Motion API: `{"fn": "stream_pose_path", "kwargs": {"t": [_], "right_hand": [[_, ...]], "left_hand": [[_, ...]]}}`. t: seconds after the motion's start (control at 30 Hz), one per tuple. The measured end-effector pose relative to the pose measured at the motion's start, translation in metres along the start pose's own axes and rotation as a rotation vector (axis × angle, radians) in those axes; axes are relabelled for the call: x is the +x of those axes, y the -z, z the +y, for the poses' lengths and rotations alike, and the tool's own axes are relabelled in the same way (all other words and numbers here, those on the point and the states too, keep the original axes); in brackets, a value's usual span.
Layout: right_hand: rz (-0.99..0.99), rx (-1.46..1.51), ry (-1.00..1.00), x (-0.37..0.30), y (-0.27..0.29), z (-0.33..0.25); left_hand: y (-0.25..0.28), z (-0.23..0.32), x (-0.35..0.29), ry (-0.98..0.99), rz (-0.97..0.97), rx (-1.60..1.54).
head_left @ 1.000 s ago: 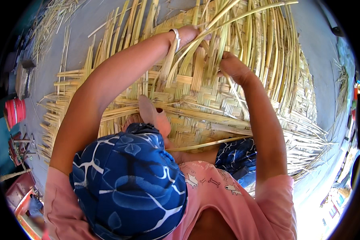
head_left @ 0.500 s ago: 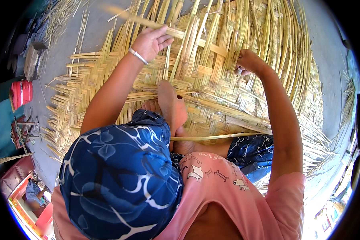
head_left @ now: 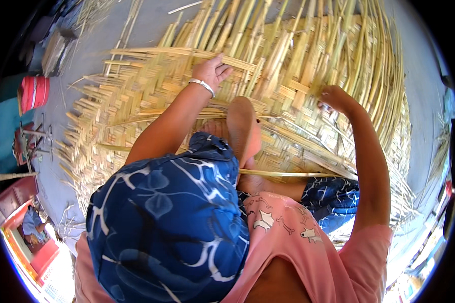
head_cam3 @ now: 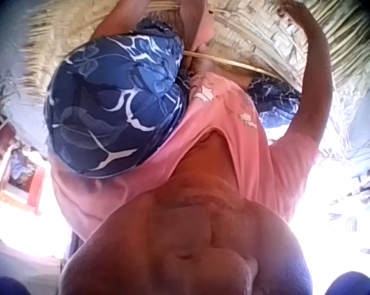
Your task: The person sits on the floor and weaves thin dried palm leaves into a large flat mat or basket base. They interlace the leaves by hand, periodically adjusting the position of the mat and adding new leaves to continue the pattern.
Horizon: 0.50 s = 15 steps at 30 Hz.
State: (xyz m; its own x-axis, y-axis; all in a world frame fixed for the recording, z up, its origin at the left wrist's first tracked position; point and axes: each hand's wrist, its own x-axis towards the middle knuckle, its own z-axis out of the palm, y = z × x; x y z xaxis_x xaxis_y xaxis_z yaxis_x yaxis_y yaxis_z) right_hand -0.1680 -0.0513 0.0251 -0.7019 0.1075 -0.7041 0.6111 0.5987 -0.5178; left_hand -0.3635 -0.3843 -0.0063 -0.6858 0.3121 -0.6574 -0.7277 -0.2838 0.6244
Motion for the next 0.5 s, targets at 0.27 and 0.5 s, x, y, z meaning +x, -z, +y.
{"fn": "stream_pose_path", "kwargs": {"t": [0.27, 0.5], "right_hand": [[0.201, 0.134, 0.082, -0.002, -0.016, 0.06], [0.279, 0.084, 0.088, -0.016, -0.013, 0.042]], "left_hand": [[-0.002, 0.011, 0.02, -0.032, 0.104, -0.044], [0.008, 0.023, 0.015, 0.106, 0.03, -0.041]]}}
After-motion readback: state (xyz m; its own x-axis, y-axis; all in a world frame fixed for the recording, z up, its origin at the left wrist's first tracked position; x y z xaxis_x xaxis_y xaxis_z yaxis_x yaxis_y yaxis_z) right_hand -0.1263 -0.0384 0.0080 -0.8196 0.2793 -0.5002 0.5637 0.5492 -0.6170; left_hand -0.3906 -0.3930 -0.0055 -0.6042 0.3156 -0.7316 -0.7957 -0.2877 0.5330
